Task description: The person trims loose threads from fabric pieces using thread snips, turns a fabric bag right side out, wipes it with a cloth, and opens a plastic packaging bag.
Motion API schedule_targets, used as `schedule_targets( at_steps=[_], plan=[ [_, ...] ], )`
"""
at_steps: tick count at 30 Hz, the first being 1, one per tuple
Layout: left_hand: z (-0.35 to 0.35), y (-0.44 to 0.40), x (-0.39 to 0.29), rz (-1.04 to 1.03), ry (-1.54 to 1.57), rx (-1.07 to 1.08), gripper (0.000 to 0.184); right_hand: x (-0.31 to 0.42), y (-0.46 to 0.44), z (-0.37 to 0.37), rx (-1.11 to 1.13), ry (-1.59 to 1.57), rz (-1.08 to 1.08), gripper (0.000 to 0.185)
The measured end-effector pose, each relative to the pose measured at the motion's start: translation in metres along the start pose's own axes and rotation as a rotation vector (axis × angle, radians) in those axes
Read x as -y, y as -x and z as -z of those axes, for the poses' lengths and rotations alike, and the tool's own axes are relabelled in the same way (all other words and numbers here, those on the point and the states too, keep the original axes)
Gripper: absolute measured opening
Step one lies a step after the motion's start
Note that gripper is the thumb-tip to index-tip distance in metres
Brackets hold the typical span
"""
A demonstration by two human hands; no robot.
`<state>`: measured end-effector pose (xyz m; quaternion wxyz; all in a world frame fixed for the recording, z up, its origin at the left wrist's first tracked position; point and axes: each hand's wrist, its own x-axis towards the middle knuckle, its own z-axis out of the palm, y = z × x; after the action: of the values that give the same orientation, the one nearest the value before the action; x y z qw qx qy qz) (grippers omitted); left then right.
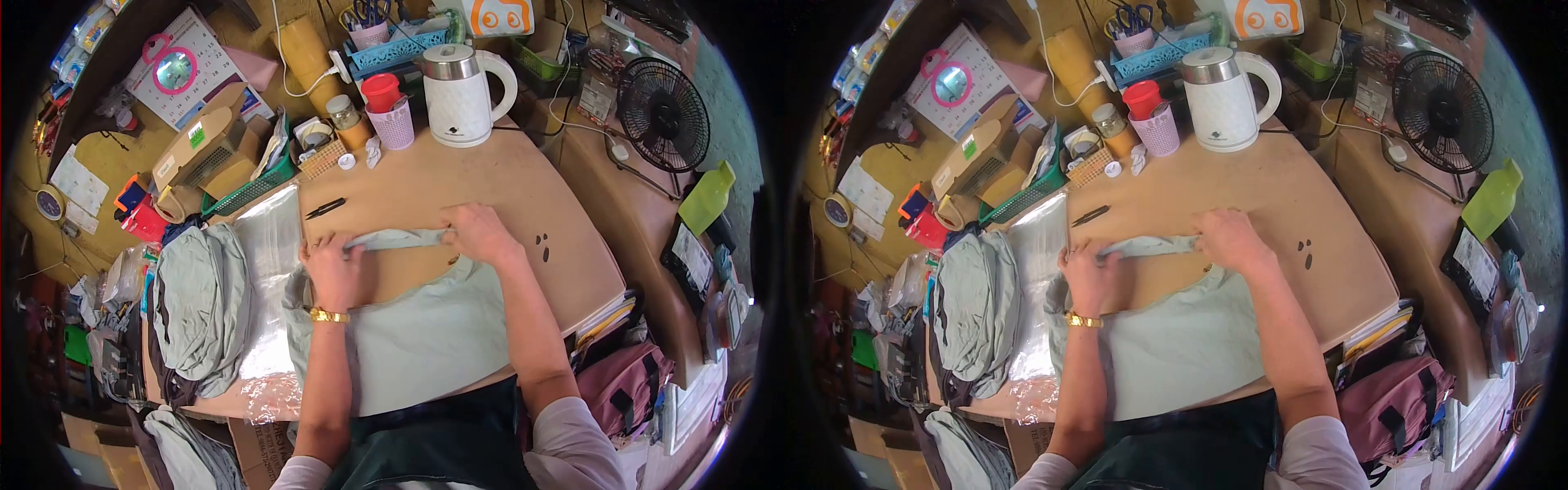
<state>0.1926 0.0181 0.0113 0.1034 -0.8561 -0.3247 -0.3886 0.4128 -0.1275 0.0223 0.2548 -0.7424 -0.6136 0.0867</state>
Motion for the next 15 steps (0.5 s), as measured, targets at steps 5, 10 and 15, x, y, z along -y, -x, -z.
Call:
schedule_targets(
  at_steps=[5,10,15],
  plan=[
    [-0.015,0.012,0.036,0.226,0.260,0.209,0.007,-0.011,-0.002,0.005,-0.138,-0.183,-0.123,0.016],
    [-0.003,0.015,0.022,0.060,0.049,0.014,0.016,-0.011,-0.004,0.007,-0.107,-0.158,-0.183,0.016],
    [0.073,0.061,-0.078,-0.220,0.584,0.680,0.052,-0.013,-0.009,-0.008,-0.082,-0.153,-0.130,0.022]
  ],
)
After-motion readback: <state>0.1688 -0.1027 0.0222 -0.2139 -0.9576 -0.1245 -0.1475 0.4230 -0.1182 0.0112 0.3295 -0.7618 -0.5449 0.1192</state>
